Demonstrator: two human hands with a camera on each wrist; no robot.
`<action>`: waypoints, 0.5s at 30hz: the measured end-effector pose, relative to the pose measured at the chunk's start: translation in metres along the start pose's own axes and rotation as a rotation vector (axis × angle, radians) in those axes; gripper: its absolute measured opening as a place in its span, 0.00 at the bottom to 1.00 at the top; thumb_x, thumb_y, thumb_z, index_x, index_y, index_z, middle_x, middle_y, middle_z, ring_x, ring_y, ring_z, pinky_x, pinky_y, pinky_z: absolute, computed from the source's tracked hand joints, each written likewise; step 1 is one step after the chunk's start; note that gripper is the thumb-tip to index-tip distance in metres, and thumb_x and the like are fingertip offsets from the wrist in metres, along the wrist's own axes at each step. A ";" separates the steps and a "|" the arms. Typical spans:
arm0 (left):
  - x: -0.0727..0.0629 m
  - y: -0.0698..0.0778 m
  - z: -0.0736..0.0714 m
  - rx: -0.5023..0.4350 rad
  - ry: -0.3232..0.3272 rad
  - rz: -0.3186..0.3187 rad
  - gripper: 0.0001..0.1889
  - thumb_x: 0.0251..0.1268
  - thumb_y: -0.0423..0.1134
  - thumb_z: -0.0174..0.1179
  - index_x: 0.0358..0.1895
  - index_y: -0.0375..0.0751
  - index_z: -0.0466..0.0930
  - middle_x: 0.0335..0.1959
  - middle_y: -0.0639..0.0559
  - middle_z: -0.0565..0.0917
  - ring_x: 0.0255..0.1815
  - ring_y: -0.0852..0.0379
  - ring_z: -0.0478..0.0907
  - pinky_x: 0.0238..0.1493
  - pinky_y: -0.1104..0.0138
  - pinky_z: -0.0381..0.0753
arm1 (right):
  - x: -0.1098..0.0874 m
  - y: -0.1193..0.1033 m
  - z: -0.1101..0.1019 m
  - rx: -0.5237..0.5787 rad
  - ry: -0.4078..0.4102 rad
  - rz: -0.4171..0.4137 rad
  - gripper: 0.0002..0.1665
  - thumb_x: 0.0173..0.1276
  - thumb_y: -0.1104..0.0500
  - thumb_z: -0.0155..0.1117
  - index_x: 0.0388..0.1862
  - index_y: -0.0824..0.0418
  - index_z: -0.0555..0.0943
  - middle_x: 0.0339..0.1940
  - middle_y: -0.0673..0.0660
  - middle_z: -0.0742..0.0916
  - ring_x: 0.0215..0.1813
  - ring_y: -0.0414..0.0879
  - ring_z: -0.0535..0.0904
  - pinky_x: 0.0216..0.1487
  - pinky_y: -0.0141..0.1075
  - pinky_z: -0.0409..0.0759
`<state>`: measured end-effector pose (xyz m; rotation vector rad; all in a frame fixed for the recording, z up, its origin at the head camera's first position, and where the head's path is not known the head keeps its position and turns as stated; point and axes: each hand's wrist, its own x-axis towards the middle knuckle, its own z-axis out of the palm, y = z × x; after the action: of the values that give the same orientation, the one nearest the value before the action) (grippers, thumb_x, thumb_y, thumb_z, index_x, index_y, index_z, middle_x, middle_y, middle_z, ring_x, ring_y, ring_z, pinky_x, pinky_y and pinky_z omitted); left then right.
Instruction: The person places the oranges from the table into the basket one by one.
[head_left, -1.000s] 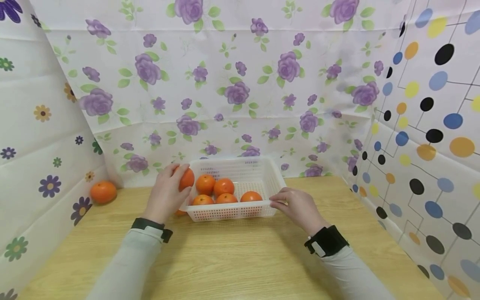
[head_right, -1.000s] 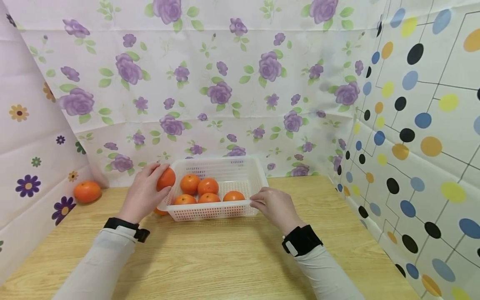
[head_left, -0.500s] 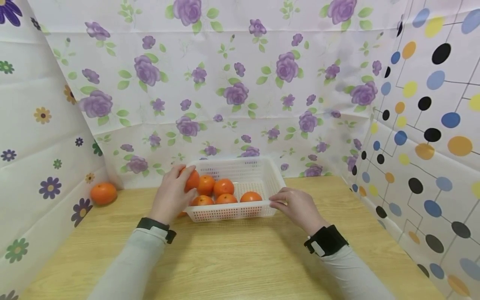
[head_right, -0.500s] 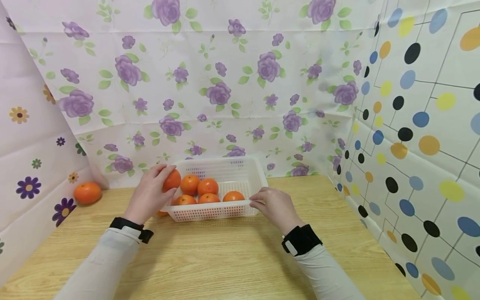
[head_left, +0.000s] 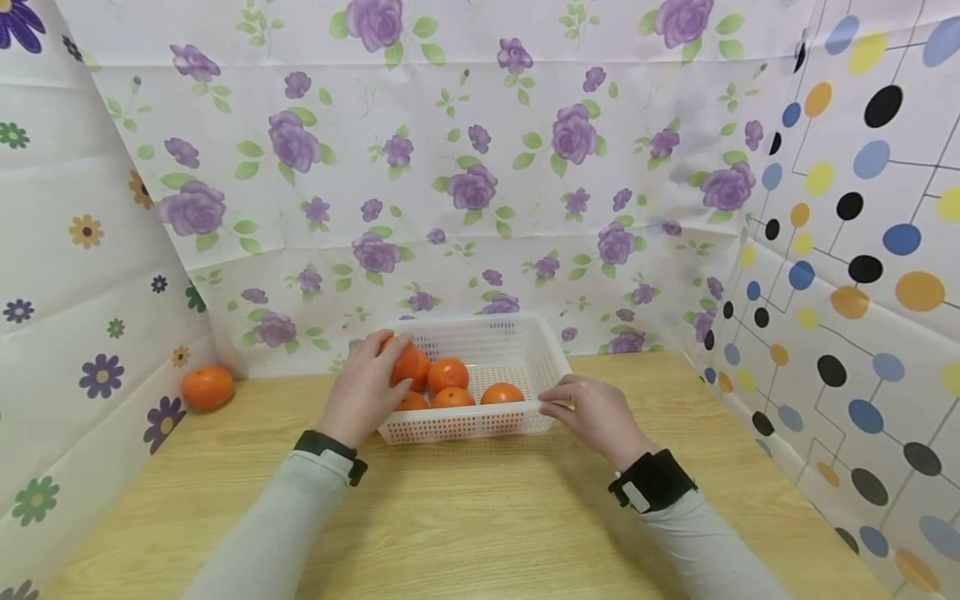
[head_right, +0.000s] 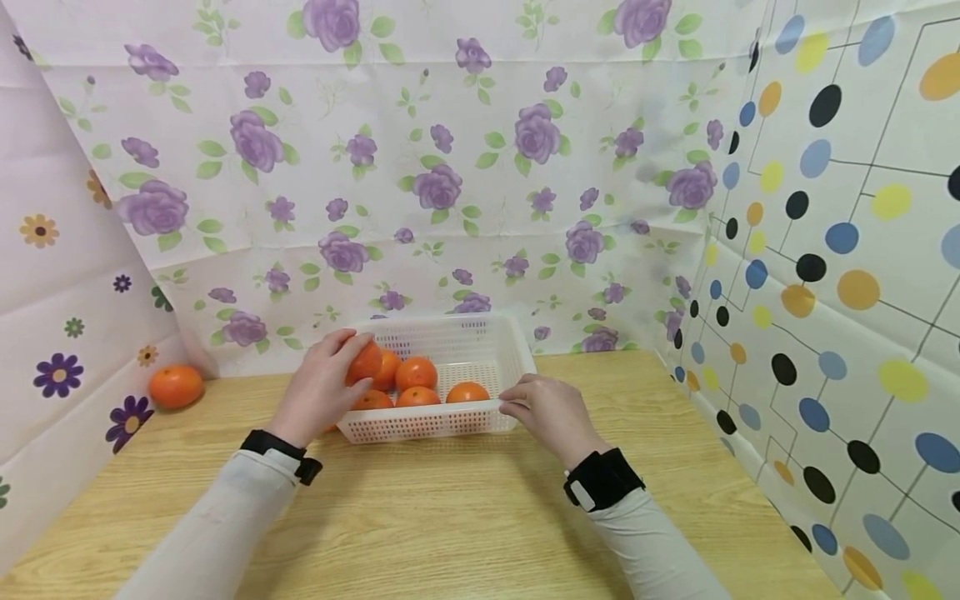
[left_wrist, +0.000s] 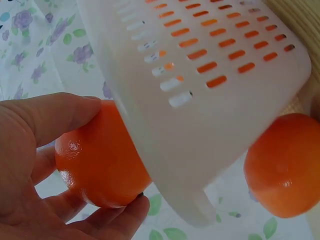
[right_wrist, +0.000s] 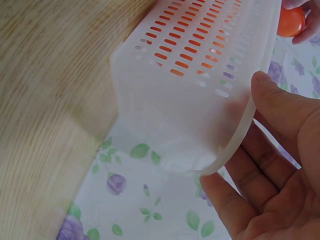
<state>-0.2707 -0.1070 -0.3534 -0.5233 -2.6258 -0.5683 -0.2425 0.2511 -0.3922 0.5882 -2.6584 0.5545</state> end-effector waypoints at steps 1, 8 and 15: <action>0.001 0.001 0.001 -0.002 -0.002 0.004 0.36 0.70 0.33 0.76 0.80 0.40 0.74 0.79 0.32 0.69 0.74 0.31 0.70 0.74 0.37 0.75 | 0.000 0.000 0.000 -0.001 0.000 0.000 0.13 0.72 0.53 0.81 0.52 0.57 0.96 0.43 0.50 0.93 0.37 0.40 0.84 0.41 0.40 0.86; 0.001 0.009 0.007 -0.009 0.000 0.033 0.36 0.69 0.34 0.78 0.79 0.40 0.75 0.78 0.34 0.71 0.72 0.31 0.72 0.72 0.37 0.77 | 0.000 0.000 0.001 -0.002 -0.004 0.001 0.14 0.72 0.52 0.80 0.51 0.56 0.96 0.42 0.48 0.92 0.35 0.39 0.81 0.39 0.39 0.84; 0.004 0.016 0.013 -0.015 -0.010 0.052 0.36 0.70 0.36 0.78 0.79 0.42 0.76 0.78 0.35 0.71 0.74 0.31 0.72 0.71 0.38 0.78 | 0.000 0.001 0.001 -0.004 -0.004 0.008 0.13 0.72 0.52 0.81 0.51 0.56 0.96 0.41 0.48 0.92 0.34 0.38 0.80 0.38 0.38 0.82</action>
<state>-0.2716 -0.0861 -0.3577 -0.5987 -2.6111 -0.5706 -0.2432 0.2511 -0.3931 0.5784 -2.6666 0.5507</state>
